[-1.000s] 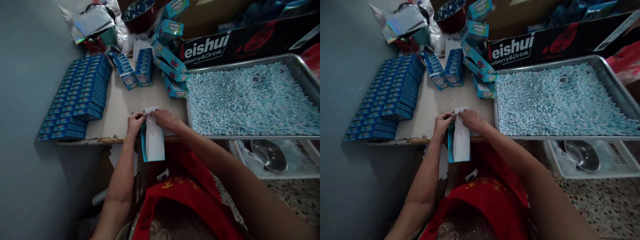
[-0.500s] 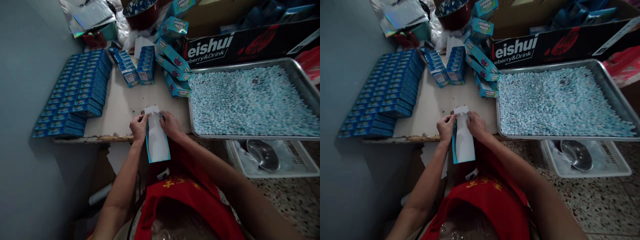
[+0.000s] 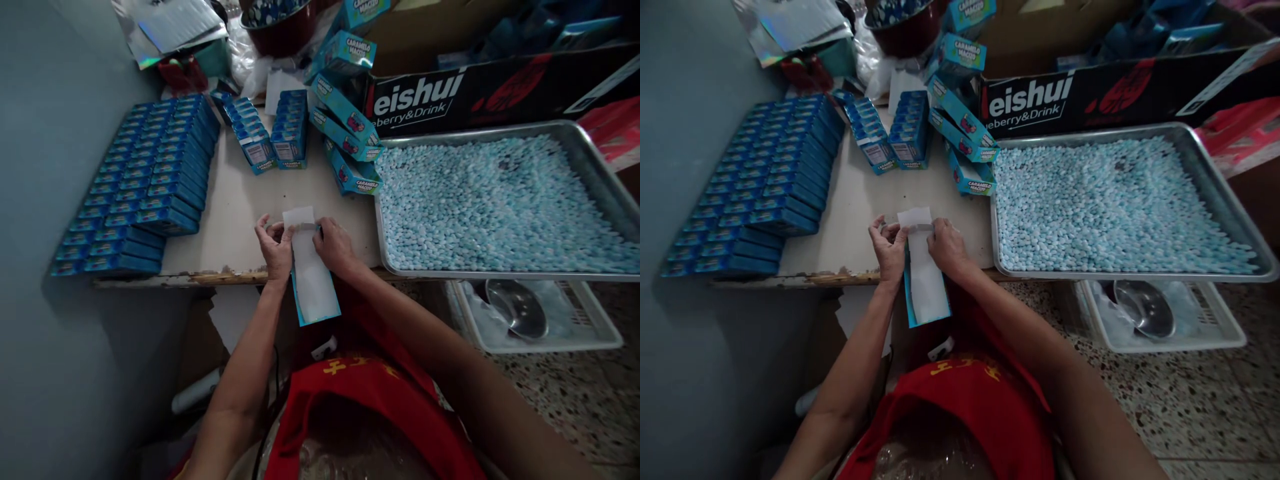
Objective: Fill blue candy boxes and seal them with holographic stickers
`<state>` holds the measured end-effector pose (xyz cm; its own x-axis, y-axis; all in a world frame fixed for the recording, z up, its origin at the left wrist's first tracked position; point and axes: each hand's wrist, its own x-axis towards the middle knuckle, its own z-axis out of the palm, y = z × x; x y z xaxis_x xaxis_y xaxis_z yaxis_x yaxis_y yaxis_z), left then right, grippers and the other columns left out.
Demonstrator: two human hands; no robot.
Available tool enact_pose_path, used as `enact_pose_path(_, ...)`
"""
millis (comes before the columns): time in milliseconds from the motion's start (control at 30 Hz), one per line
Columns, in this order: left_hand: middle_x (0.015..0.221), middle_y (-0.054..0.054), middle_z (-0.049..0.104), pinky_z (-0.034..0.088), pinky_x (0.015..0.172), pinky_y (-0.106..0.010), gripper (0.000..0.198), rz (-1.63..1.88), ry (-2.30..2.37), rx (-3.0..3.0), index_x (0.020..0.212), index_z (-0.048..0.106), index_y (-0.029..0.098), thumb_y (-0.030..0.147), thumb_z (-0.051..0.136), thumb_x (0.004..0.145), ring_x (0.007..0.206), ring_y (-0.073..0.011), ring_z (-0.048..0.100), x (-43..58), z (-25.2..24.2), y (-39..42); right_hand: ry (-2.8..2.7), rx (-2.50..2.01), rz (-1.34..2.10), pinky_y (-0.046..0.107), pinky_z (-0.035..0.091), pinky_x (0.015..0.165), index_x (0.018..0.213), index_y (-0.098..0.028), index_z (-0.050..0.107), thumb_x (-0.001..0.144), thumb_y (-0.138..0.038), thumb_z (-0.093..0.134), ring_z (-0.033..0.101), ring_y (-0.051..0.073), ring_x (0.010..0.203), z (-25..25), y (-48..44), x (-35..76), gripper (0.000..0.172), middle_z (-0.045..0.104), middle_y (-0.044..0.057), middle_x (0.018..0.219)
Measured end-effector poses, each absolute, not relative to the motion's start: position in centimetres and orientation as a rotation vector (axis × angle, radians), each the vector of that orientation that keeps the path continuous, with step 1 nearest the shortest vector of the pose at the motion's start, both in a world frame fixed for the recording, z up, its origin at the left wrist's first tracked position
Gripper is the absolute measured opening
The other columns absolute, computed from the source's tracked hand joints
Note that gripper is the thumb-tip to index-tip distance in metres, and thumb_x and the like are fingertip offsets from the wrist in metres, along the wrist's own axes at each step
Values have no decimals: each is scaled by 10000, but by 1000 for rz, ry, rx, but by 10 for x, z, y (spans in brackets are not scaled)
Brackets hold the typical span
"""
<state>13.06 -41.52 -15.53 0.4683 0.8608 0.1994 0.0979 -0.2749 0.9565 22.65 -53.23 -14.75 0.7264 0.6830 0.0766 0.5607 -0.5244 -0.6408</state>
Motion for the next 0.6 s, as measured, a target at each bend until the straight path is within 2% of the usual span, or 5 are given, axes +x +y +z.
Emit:
enact_pose_path(133, 960, -61, 702, 507, 934, -297, 458, 924, 749, 1845, 976, 692, 184, 633, 604, 986, 966, -181, 661, 128, -161, -409, -811, -2208, 212, 375, 506, 872, 1191, -174, 606, 922, -227, 489, 688, 279, 999, -156, -531, 224, 298, 736, 142, 1093)
enact_pose_path(233, 867, -53, 698, 495, 885, -291, 521, 902, 862, 1889, 841, 699, 180, 590, 464, 1061, 890, -176, 650, 126, -153, -410, -776, -2177, 242, 351, 505, 830, 1255, -179, 576, 926, -276, 540, 701, 262, 941, -156, -533, 223, 345, 744, 104, 1020)
enact_pose_path(400, 889, -30, 739, 502, 820, -255, 270, 652, 891, 1913, 973, 742, 166, 399, 610, 1010, 865, -164, 664, 115, -137, -415, -938, -2190, 267, 352, 497, 909, 1127, -184, 655, 979, -247, 471, 693, 267, 1059, -144, -540, 223, 245, 747, 143, 1143)
enact_pose_path(500, 1072, -72, 782, 533, 914, -285, 223, 582, 853, 1912, 1141, 748, 159, 259, 655, 964, 991, -188, 705, 109, -135, -415, -1033, -2236, 360, 350, 496, 894, 1176, -168, 655, 978, -199, 428, 691, 273, 1048, -130, -545, 231, 302, 751, 145, 1131)
enact_pose_path(600, 1198, -112, 787, 527, 1025, -345, 267, 481, 817, 2095, 1183, 774, 165, 201, 697, 930, 1128, -240, 716, 107, -129, -407, -1135, -2295, 391, 355, 497, 873, 1235, -171, 654, 958, -212, 466, 686, 278, 1020, -114, -547, 245, 337, 757, 132, 1123)
